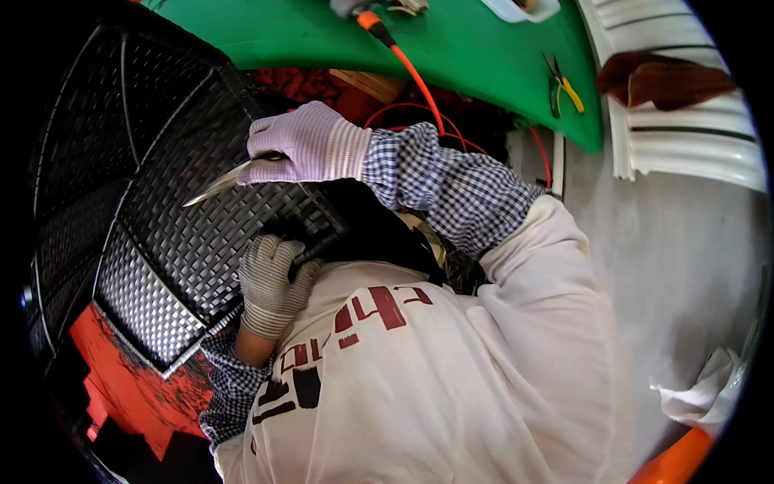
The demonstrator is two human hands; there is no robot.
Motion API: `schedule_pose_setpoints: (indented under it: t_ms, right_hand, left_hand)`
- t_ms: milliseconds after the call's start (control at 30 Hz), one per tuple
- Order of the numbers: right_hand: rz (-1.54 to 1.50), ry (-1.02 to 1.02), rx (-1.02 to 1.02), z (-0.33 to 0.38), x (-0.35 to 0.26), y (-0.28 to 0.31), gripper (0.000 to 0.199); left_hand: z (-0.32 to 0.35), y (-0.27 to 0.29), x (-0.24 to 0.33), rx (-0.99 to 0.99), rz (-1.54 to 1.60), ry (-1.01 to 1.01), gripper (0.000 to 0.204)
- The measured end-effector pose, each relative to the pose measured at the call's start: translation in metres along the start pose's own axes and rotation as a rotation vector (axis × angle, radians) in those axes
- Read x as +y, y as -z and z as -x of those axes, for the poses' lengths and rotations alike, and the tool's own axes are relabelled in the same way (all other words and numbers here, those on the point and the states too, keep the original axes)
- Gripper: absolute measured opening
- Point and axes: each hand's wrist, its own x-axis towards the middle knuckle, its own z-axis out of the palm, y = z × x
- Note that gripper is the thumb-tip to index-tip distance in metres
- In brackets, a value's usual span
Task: The person attaches wicker panels to a frame using a staple gun and pliers, then uses a hammer to secure parts of the assembly.
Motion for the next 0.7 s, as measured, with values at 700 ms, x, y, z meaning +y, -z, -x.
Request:
schedule_pose_setpoints:
  t_ms: [700]
  right_hand:
    - [-0.699,-0.601,0.11,0.083,0.0,0.057,0.032]
  left_hand:
    - [-0.038,-0.013,0.0,-0.018,0.011,0.046,0.035]
